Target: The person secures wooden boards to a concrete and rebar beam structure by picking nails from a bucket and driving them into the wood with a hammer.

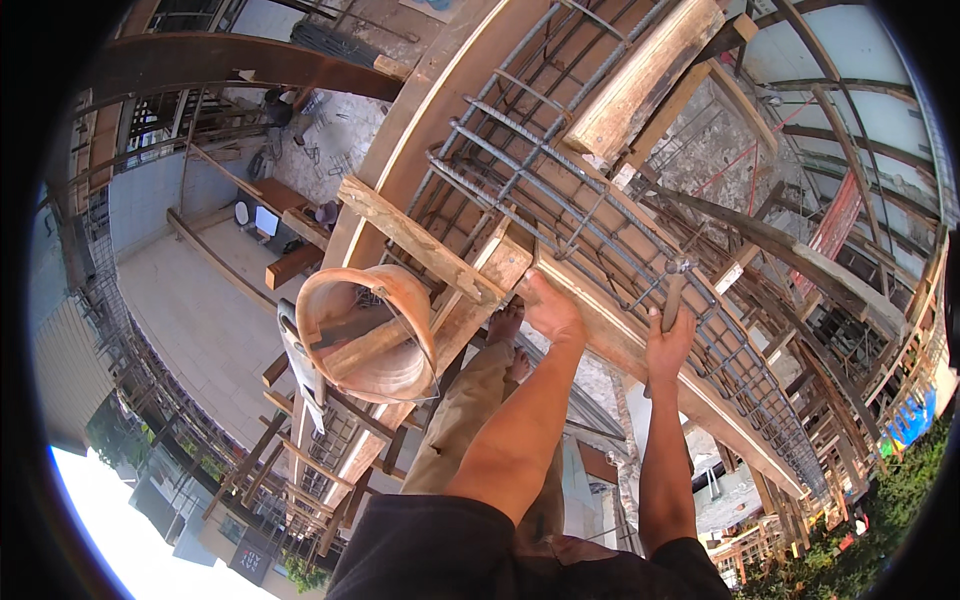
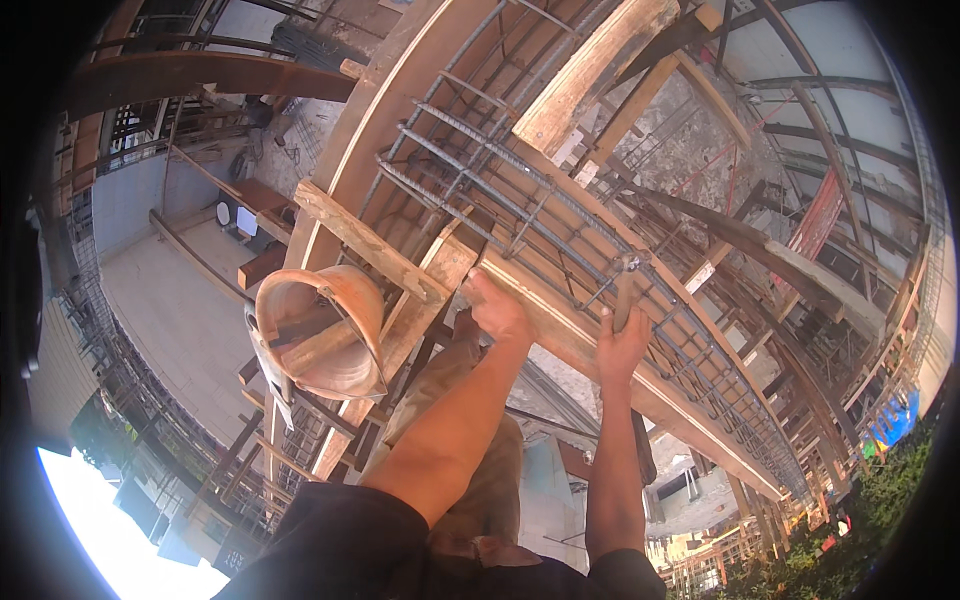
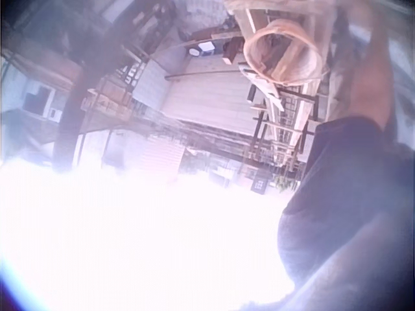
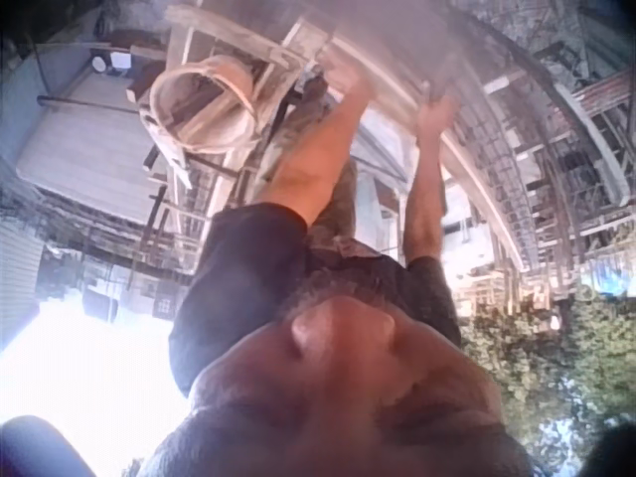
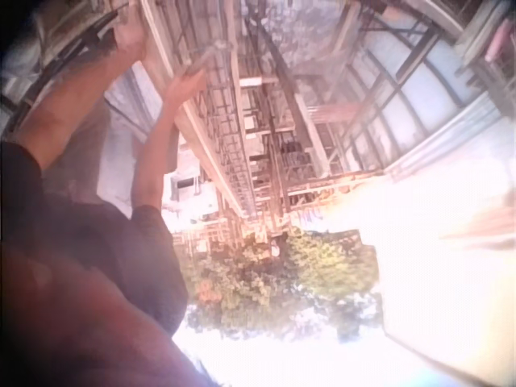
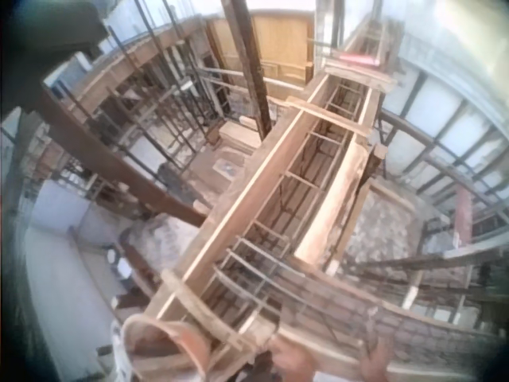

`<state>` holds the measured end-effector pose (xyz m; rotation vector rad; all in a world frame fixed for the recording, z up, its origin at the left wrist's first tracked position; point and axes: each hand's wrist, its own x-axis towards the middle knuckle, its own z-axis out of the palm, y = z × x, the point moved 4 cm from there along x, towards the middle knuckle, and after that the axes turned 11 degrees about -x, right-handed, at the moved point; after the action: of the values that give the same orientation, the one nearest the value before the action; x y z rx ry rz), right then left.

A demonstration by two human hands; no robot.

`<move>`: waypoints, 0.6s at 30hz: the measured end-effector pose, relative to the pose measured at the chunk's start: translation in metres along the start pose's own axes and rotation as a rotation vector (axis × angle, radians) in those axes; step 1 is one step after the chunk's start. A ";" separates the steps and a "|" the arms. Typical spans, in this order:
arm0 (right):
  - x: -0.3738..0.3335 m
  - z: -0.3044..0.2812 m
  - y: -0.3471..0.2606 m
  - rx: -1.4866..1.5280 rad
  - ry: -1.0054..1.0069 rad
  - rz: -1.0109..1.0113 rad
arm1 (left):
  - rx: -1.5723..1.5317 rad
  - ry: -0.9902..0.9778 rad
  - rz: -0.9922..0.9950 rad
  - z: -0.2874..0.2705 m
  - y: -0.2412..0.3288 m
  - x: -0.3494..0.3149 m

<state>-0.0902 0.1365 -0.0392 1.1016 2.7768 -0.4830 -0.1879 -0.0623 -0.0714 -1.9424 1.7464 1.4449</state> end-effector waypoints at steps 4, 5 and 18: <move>0.097 0.014 -0.025 0.140 0.009 -0.042 | -0.015 -0.072 0.111 0.006 -0.002 0.000; 0.111 0.030 -0.013 0.282 -0.113 0.066 | 0.003 -0.082 0.082 0.009 0.005 -0.012; 0.130 0.045 -0.026 0.084 -0.478 0.039 | -0.118 -0.029 0.113 0.010 0.000 -0.002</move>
<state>-0.2029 0.1878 -0.1043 0.9073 2.3333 -0.7524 -0.1931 -0.0547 -0.0748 -1.8954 1.8237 1.6399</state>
